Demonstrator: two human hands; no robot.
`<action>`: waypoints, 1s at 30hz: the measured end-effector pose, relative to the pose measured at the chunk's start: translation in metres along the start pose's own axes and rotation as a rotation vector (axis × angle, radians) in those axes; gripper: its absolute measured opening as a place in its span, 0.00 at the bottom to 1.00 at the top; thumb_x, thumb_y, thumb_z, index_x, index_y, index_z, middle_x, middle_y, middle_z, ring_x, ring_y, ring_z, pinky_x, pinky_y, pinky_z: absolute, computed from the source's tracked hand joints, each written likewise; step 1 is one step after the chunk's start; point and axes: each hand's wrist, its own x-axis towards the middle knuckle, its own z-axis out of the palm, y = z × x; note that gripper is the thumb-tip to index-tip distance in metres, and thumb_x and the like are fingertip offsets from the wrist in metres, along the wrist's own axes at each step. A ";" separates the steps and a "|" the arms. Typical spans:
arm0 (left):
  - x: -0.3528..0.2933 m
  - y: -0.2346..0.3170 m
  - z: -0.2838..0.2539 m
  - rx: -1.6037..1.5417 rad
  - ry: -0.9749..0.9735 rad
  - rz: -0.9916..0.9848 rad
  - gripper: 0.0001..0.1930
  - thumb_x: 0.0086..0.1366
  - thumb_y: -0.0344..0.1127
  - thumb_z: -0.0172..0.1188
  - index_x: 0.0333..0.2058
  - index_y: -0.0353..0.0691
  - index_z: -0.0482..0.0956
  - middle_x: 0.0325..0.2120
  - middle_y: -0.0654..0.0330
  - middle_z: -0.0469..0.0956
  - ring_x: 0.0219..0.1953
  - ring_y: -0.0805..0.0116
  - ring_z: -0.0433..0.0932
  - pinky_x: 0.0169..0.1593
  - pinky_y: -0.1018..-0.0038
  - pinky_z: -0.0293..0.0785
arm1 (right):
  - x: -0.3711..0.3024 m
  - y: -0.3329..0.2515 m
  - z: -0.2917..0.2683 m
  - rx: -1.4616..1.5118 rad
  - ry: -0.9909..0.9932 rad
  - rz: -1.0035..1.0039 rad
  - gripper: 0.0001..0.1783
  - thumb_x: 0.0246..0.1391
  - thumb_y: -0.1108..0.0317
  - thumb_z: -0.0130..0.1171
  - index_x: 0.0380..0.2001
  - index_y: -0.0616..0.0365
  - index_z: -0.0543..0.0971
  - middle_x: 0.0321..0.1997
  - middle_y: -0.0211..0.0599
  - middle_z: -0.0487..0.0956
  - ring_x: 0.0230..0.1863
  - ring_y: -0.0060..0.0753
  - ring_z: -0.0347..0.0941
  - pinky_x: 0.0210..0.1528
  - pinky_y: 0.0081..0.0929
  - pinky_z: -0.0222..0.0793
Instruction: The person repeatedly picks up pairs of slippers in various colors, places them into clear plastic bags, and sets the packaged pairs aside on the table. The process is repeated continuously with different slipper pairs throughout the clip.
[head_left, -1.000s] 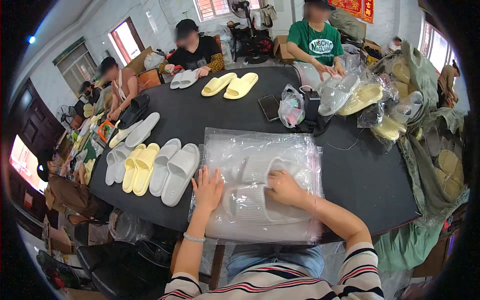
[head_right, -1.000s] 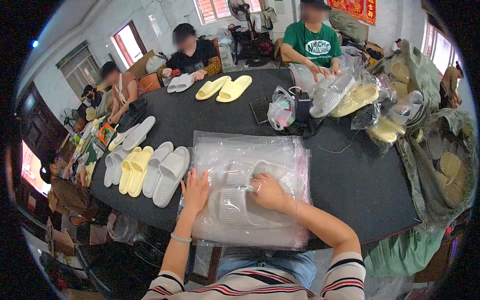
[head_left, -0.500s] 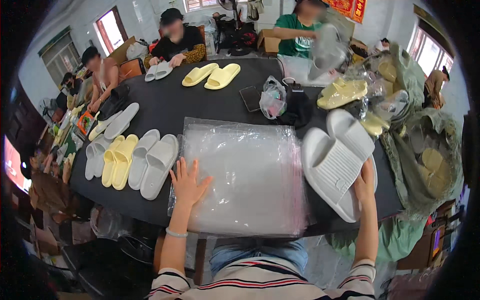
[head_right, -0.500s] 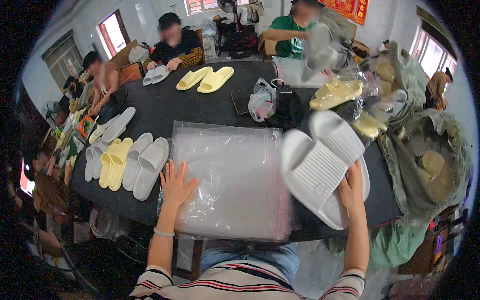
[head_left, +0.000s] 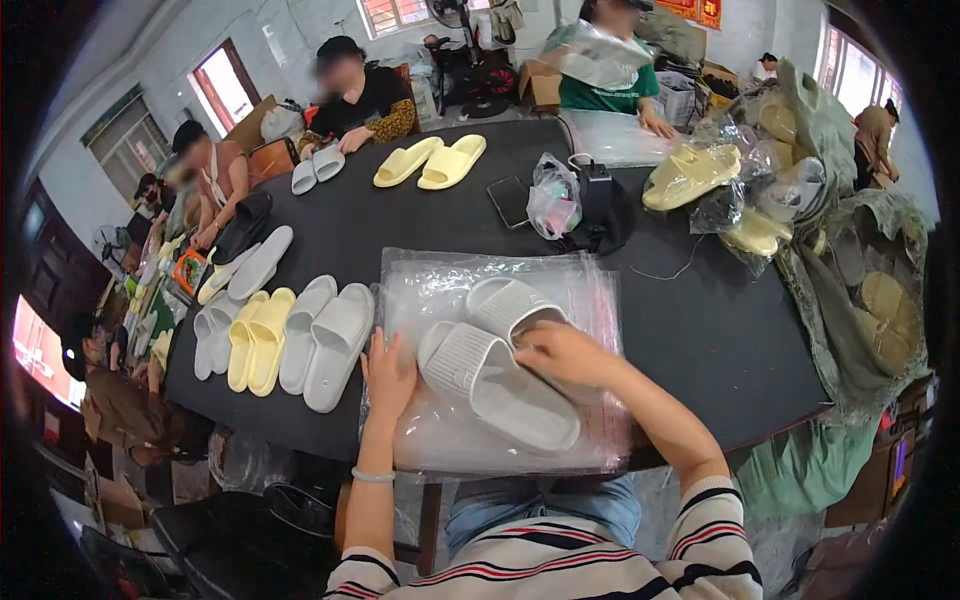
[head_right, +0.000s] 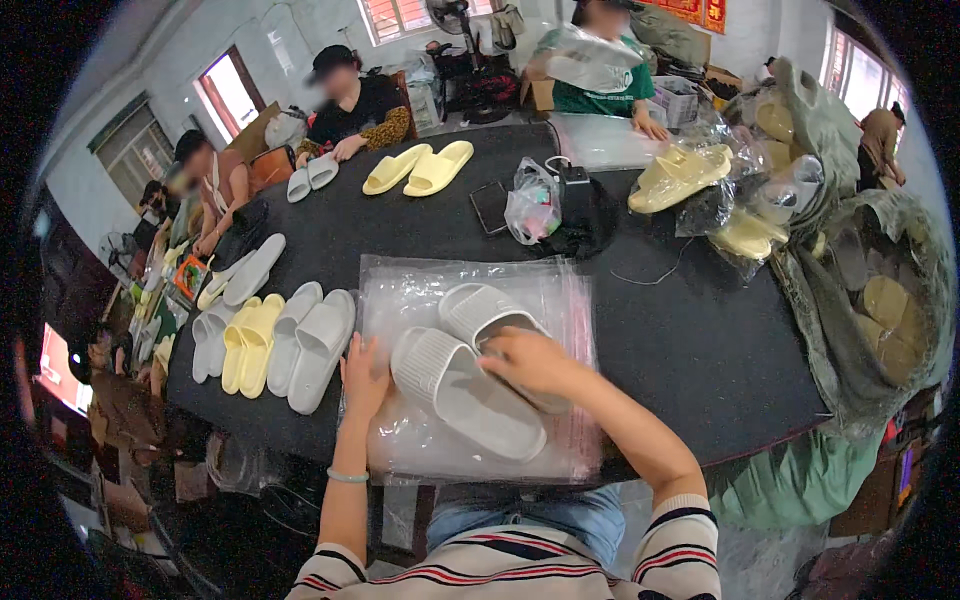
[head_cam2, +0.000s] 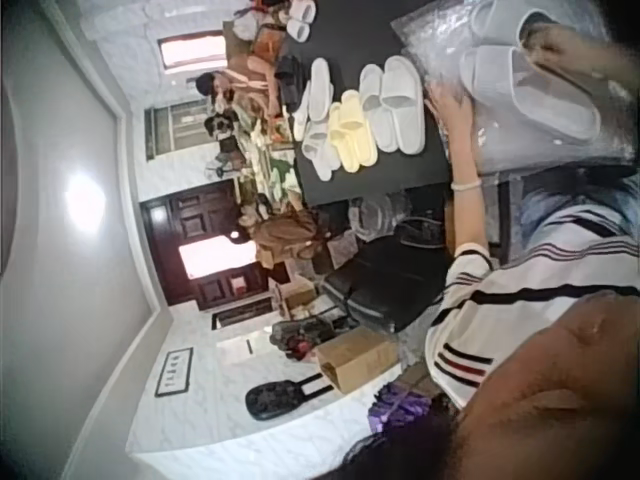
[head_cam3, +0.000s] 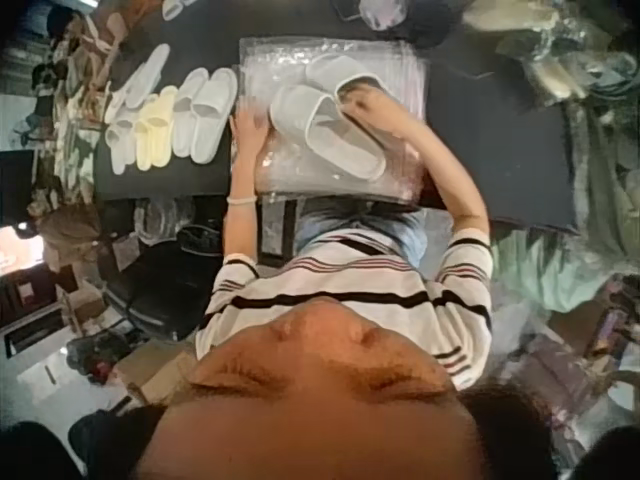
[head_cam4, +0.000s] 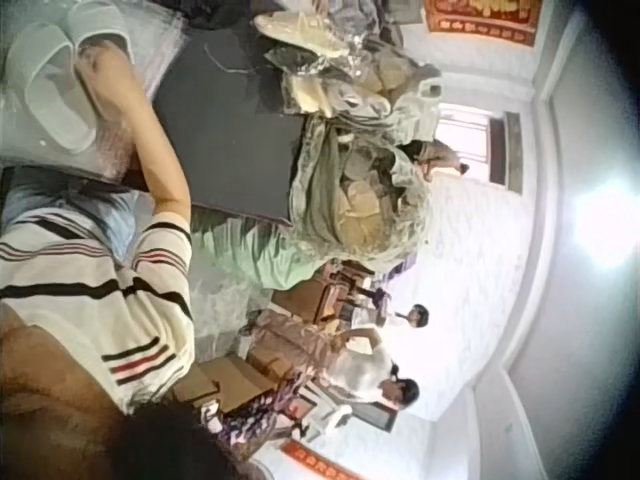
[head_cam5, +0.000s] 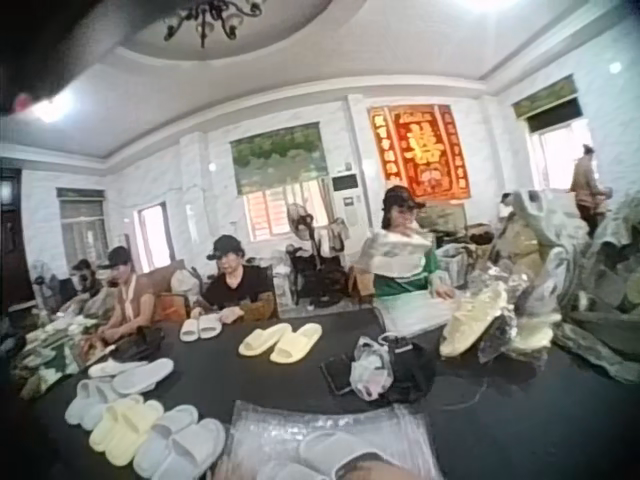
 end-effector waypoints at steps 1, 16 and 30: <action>-0.002 0.008 -0.003 -0.005 0.083 0.054 0.29 0.61 0.38 0.60 0.61 0.42 0.68 0.65 0.44 0.57 0.67 0.47 0.55 0.68 0.46 0.45 | -0.004 0.017 -0.011 0.159 -0.009 0.037 0.21 0.62 0.52 0.53 0.44 0.60 0.80 0.48 0.45 0.77 0.40 0.42 0.77 0.42 0.34 0.73; -0.004 0.218 0.001 0.258 -0.158 0.189 0.28 0.62 0.49 0.60 0.51 0.29 0.71 0.31 0.45 0.74 0.36 0.52 0.77 0.36 0.63 0.77 | -0.030 0.082 0.004 0.450 0.302 0.334 0.16 0.64 0.62 0.51 0.47 0.62 0.78 0.46 0.42 0.80 0.48 0.36 0.75 0.51 0.29 0.68; 0.079 0.031 -0.103 0.132 0.041 0.379 0.05 0.57 0.26 0.53 0.32 0.33 0.74 0.32 0.45 0.74 0.38 0.43 0.74 0.44 0.55 0.71 | -0.037 0.103 0.009 0.515 0.190 0.303 0.18 0.66 0.60 0.48 0.43 0.64 0.79 0.40 0.39 0.79 0.42 0.33 0.74 0.47 0.29 0.69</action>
